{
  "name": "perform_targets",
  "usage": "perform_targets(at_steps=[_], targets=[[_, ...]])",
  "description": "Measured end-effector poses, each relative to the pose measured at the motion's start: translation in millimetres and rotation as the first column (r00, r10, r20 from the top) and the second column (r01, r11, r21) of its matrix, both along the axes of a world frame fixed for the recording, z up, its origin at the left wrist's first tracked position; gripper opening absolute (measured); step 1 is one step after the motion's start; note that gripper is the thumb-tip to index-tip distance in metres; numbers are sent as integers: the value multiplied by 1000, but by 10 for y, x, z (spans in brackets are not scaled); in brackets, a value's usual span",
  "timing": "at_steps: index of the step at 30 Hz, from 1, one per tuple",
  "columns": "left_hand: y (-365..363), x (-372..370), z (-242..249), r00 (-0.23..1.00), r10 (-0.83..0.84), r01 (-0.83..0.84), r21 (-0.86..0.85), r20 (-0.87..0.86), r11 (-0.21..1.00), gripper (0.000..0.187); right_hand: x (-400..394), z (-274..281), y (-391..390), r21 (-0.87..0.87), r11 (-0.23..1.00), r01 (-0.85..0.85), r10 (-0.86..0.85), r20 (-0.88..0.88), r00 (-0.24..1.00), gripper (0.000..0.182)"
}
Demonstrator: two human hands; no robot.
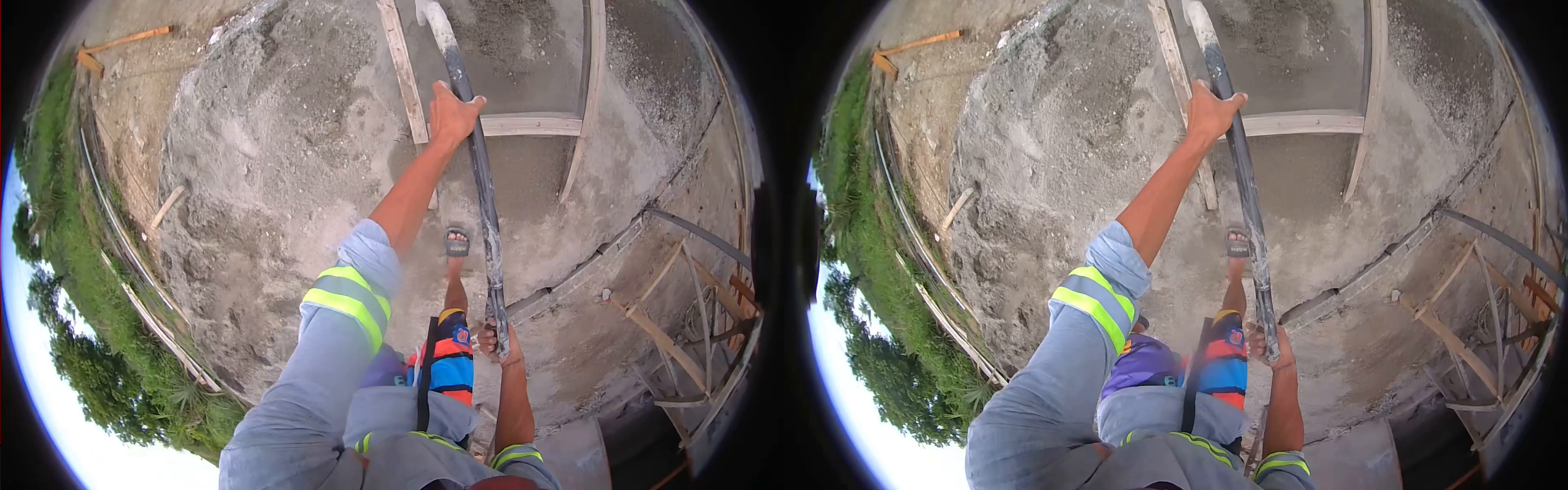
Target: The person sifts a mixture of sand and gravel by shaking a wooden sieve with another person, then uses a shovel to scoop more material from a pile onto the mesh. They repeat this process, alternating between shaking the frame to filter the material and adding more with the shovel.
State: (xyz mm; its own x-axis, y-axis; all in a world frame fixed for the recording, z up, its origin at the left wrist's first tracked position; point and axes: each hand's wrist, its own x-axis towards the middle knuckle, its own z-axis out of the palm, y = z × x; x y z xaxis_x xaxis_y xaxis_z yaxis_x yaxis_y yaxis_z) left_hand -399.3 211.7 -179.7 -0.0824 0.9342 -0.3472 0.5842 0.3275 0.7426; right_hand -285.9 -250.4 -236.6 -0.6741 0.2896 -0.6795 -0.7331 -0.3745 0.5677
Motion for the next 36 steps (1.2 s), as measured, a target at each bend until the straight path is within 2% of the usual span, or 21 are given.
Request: perform_targets(at_steps=[3,5,6,8,9,10,11,13,16,19,21,22,24,26,27,28,29,30,31,33,36], targets=[[-251,-297,97,981,71,-69,-18,182,997,58,164,-136,-199,-1,981,-192,189,181,965,33],[-867,-607,-254,931,181,-207,52,317,977,52,588,-134,-595,-69,924,-375,319,679,661,30],[-1104,-744,-285,828,259,-193,-181,497,964,49,670,111,-544,-373,850,-373,492,815,307,22],[-1669,-915,-365,481,419,-252,-336,770,908,32,1033,561,-571,-213,928,-306,289,930,228,23],[-2026,-936,-701,350,429,-235,-365,833,901,30,1374,744,-648,-42,941,-336,181,901,395,26],[-2326,-1064,-689,266,481,-234,-428,835,873,30,1419,1018,-563,-226,916,-333,264,962,75,24],[-2599,-1235,-626,144,633,-177,-610,760,772,32,1488,1308,-439,-236,850,-472,224,971,-81,31],[-3146,-1457,-845,-23,799,-162,-791,601,590,30,1725,1686,-90,-332,752,-569,293,942,-163,32],[-3855,-1802,-1334,-312,850,-187,-905,424,383,34,1210,2000,822,-368,580,-727,259,929,-263,32],[-4410,-2619,-1735,-486,771,-348,-900,411,261,29,61,1971,1619,-344,349,-872,213,935,-283,32],[-4728,-3604,-1720,-617,660,-387,-895,429,219,26,-1075,1737,1823,-294,191,-936,203,945,-256,33],[-4941,-4123,-1868,-613,681,-453,-884,400,111,25,-1696,1562,1804,-261,126,-957,210,950,-231,33],[-5538,-5153,-2288,-631,688,-549,-833,359,-69,24,-3196,1107,1474,-212,78,-974,265,946,-185,30],[-6360,-6372,-2864,-751,555,-581,-758,358,-297,16,-4548,344,816,-107,38,-994,331,940,-89,23],[-6843,-7117,-2978,-705,640,-647,-649,307,-400,14,-5378,-5,337,-104,-42,-994,353,929,-112,29],[-7358,-7808,-3211,-739,591,-653,-558,323,-512,13,-6008,-382,-156,-15,-10,-1000,395,919,-18,18],[-7921,-8440,-3466,-705,616,-699,-493,351,-518,13,-6453,-731,-598,51,-8,-999,482,875,41,18],[-8274,-8944,-3587,-720,654,-673,-468,235,-573,20,-6789,-916,-828,45,-16,-999,526,850,30,17],[-8457,-9226,-3567,-702,651,-686,-520,289,-508,18,-7032,-1116,-1003,39,-21,-999,572,820,20,16],[-8654,-9326,-3807,-767,585,-620,-539,264,-570,9,-7033,-1368,-1174,-12,-30,-999,546,837,-26,16],[-8812,-9229,-3942,-756,308,-654,-648,577,-391,13,-7021,-1435,-1231,-115,-17,-993,497,861,-108,19]])
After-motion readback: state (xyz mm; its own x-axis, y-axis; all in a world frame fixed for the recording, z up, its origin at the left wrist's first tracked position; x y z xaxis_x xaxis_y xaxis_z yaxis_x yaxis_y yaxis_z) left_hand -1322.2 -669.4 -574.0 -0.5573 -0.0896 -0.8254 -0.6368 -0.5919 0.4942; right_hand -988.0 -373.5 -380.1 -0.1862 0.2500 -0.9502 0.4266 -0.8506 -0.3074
